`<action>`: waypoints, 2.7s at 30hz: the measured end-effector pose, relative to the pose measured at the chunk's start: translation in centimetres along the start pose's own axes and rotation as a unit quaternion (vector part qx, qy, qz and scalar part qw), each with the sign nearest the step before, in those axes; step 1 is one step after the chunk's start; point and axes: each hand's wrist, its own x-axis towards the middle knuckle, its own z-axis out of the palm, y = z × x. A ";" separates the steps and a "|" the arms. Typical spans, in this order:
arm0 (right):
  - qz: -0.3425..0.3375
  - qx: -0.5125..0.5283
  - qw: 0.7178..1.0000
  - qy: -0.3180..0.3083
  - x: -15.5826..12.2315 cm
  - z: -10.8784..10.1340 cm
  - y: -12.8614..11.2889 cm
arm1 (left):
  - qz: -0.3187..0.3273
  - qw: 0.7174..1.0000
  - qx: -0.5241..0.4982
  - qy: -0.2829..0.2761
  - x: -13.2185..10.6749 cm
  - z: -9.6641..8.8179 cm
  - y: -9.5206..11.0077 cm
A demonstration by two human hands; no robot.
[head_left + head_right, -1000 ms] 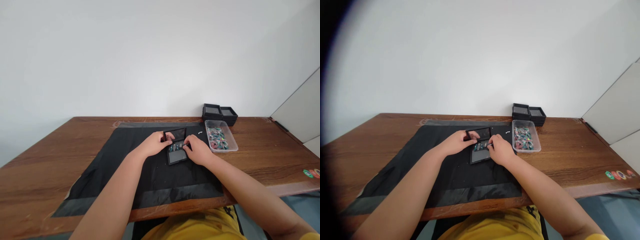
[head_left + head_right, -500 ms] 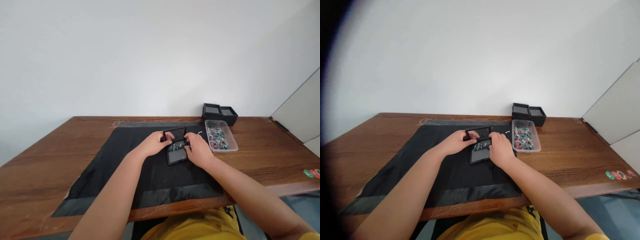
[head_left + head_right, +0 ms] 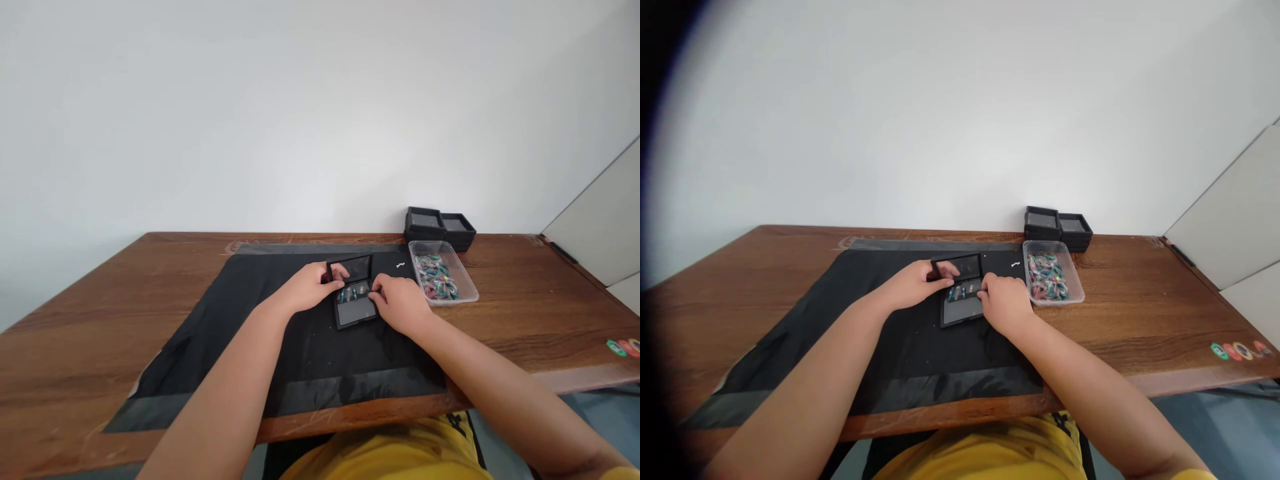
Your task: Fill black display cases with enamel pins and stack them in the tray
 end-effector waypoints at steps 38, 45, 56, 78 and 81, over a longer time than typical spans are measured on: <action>-0.061 0.027 0.996 0.065 0.6 1.1 0.3 | -0.003 1.000 -0.001 0.002 -0.1 0.1 0.1; -0.062 0.038 0.997 0.027 0.6 0.8 0.3 | -0.008 1.000 0.003 0.007 -0.1 0.1 0.2; -0.063 0.041 0.996 0.045 1.1 0.7 0.4 | -0.015 1.000 0.001 0.013 -0.2 0.0 0.3; 0.006 -0.022 0.998 0.058 -0.7 -0.5 -0.2 | -0.013 1.000 0.006 0.010 -0.2 0.1 0.1; -0.030 -0.049 0.997 0.055 -1.0 -0.9 -0.2 | -0.011 1.000 0.002 0.009 -0.1 0.1 0.0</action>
